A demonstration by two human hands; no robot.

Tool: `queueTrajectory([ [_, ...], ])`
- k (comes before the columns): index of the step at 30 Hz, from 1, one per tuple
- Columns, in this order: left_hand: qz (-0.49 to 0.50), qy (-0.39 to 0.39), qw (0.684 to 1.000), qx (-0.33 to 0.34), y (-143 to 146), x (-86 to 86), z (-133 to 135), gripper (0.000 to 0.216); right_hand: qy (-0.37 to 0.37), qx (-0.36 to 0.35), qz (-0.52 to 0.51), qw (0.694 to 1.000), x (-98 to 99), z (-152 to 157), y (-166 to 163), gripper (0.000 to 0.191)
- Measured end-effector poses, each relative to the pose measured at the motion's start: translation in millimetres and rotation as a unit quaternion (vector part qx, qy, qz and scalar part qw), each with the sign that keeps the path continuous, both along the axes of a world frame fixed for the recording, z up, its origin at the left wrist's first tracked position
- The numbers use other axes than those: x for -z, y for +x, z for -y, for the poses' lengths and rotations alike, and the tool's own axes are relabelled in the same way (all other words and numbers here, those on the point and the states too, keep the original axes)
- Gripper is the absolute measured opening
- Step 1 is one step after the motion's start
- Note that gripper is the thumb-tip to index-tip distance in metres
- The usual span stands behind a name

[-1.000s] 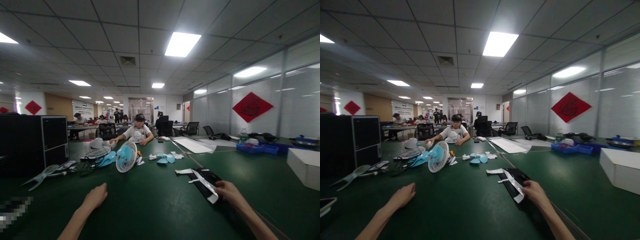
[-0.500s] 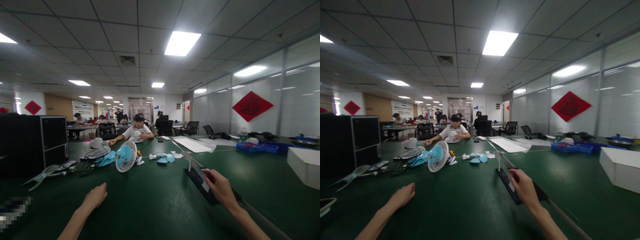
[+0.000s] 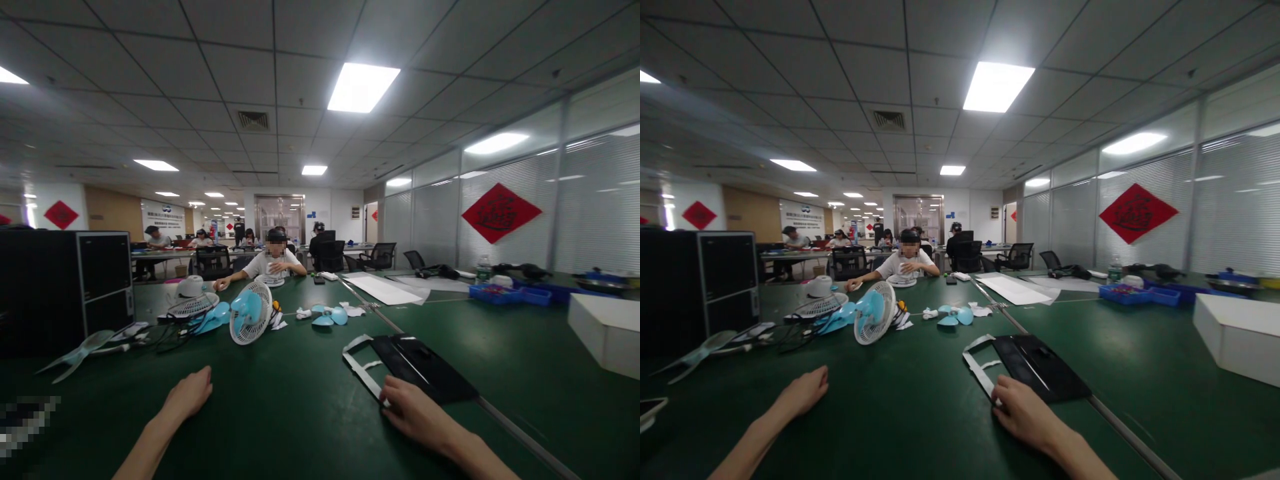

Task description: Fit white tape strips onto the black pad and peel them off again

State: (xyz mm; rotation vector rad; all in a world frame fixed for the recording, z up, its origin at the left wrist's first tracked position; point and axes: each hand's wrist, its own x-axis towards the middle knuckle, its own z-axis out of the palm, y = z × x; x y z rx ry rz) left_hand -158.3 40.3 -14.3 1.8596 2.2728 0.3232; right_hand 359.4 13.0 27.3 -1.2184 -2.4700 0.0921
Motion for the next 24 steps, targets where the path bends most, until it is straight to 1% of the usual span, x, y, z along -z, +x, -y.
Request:
queueTrajectory([
  [2,-0.003,0.002,1.000,0.003,-1,1.2,-1,0.025,0.004,0.040,-0.037,0.999,-2.7,-10,8,0.023],
  [3,-0.004,0.002,1.000,0.004,-1,1.8,-2,0.025,0.019,0.080,-0.057,0.995,-3.9,-18,15,0.027],
  [5,-0.006,0.003,1.000,0.004,-1,2.1,-2,0.025,0.061,0.190,-0.076,0.977,-5.3,-40,34,0.030],
  [7,-0.008,0.004,1.000,0.000,1,0.8,-2,0.024,0.089,0.301,-0.044,0.948,-4.9,-63,58,0.026],
  [9,-0.013,0.005,1.000,0.000,3,-1.8,0,0.023,0.079,0.367,0.001,0.927,-2.8,-82,79,0.023],
  [11,-0.012,0.002,1.000,0.004,5,-4.4,3,0.022,0.044,0.392,0.022,0.919,-0.2,-95,94,0.023],
  [14,0.002,0.008,1.000,0.008,5,-6.5,5,0.023,0.003,0.399,0.014,0.917,1.9,-104,103,0.026],
  [19,0.010,0.010,1.000,0.006,4,-5.5,5,0.024,-0.010,0.405,-0.005,0.914,0.8,-110,105,0.030],
  [24,0.016,0.013,1.000,0.008,4,-5.4,5,0.021,-0.022,0.430,-0.025,0.902,0.5,-114,113,0.036],
])
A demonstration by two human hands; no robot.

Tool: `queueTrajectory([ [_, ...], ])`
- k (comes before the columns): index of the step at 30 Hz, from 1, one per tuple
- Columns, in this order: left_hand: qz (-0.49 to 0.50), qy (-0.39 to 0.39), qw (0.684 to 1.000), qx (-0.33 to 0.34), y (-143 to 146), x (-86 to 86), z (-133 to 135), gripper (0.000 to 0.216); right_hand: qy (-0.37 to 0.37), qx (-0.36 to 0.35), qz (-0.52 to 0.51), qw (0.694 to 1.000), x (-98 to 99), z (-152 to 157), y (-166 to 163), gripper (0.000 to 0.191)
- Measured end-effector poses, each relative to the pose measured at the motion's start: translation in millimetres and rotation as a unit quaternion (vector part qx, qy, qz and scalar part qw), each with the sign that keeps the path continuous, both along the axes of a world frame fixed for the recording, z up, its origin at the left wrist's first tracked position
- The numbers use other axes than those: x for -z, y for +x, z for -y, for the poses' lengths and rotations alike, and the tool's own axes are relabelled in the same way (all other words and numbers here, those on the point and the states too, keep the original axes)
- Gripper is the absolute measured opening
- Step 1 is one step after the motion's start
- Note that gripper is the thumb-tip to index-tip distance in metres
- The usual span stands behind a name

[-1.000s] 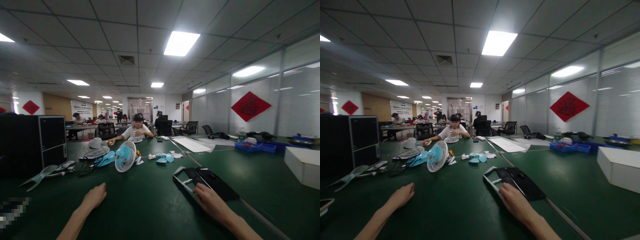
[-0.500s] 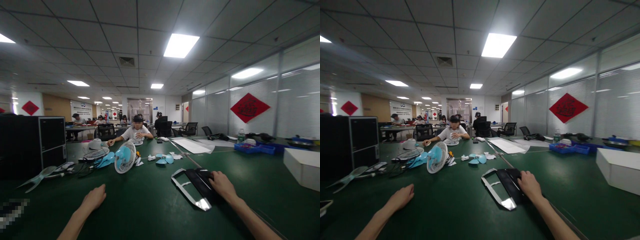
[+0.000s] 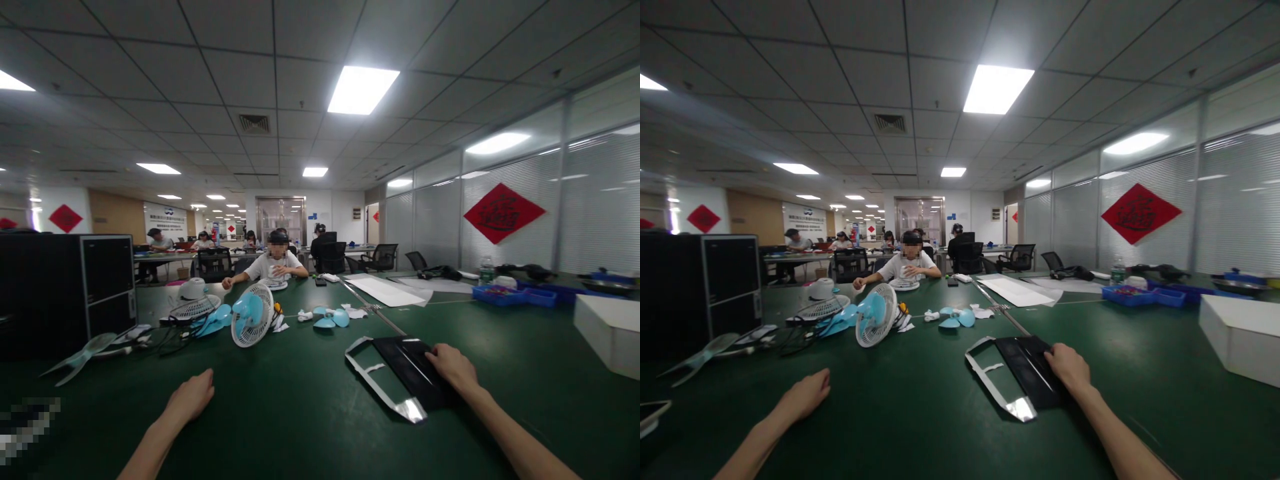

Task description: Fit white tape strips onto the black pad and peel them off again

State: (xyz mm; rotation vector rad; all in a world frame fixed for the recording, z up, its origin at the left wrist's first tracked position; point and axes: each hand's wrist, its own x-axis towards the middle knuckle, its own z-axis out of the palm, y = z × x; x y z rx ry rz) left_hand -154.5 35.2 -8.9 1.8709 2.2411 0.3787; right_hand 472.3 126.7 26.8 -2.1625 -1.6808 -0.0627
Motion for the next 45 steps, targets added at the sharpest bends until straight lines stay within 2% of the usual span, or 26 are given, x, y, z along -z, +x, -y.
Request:
queueTrajectory([
  [4,0.006,-0.005,1.000,0.001,0,-0.7,0,0.019,0.021,0.048,-0.016,0.999,-3.0,3,17,0.038],
  [7,-0.004,-0.004,1.000,0.002,0,-0.1,-1,0.020,0.078,0.087,-0.044,0.992,-10.3,11,27,0.044],
  [9,-0.022,0.001,1.000,-0.002,0,1.1,-2,0.021,0.127,0.088,-0.072,0.985,-17.2,17,25,0.047],
  [12,-0.040,0.007,0.999,-0.004,0,2.6,-5,0.021,0.207,0.022,-0.109,0.972,-27.4,25,4,0.048],
  [15,-0.042,0.004,0.999,-0.001,1,1.9,-5,0.020,0.233,-0.086,-0.121,0.961,-34.1,29,-36,0.041],
  [18,-0.036,-0.003,0.999,-0.006,2,-0.8,-3,0.020,0.222,-0.209,-0.118,0.945,-36.9,36,-90,0.033],
  [20,-0.029,-0.010,1.000,-0.006,3,-2.7,-1,0.020,0.202,-0.312,-0.109,0.922,-37.4,42,-129,0.028],
  [24,-0.010,-0.015,1.000,-0.002,4,-4.8,3,0.021,0.136,-0.441,-0.063,0.885,-34.6,52,-204,0.021],
  [27,-0.004,-0.011,1.000,0.001,4,-5.6,4,0.020,0.098,-0.503,-0.025,0.858,-27.7,52,-245,0.020],
  [30,-0.014,-0.007,1.000,-0.003,4,-5.8,4,0.018,0.067,-0.524,0.001,0.849,-18.3,49,-272,0.020],
  [34,-0.026,0.014,1.000,-0.001,8,-6.8,1,0.020,0.048,-0.542,0.026,0.839,-5.4,44,-293,0.022],
  [37,0.004,0.020,1.000,0.018,18,-11.0,0,0.023,0.037,-0.557,0.040,0.829,3.5,40,-302,0.024],
  [39,0.039,0.020,0.998,0.049,26,-14.6,1,0.028,0.028,-0.551,0.044,0.833,8.6,38,-305,0.024],
  [42,0.091,0.017,0.991,0.101,38,-17.9,4,0.046,0.020,-0.538,0.038,0.842,12.3,38,-307,0.024],
  [45,0.120,-0.002,0.985,0.126,46,-17.5,8,0.073,0.020,-0.533,0.008,0.846,9.5,43,-306,0.025],
])
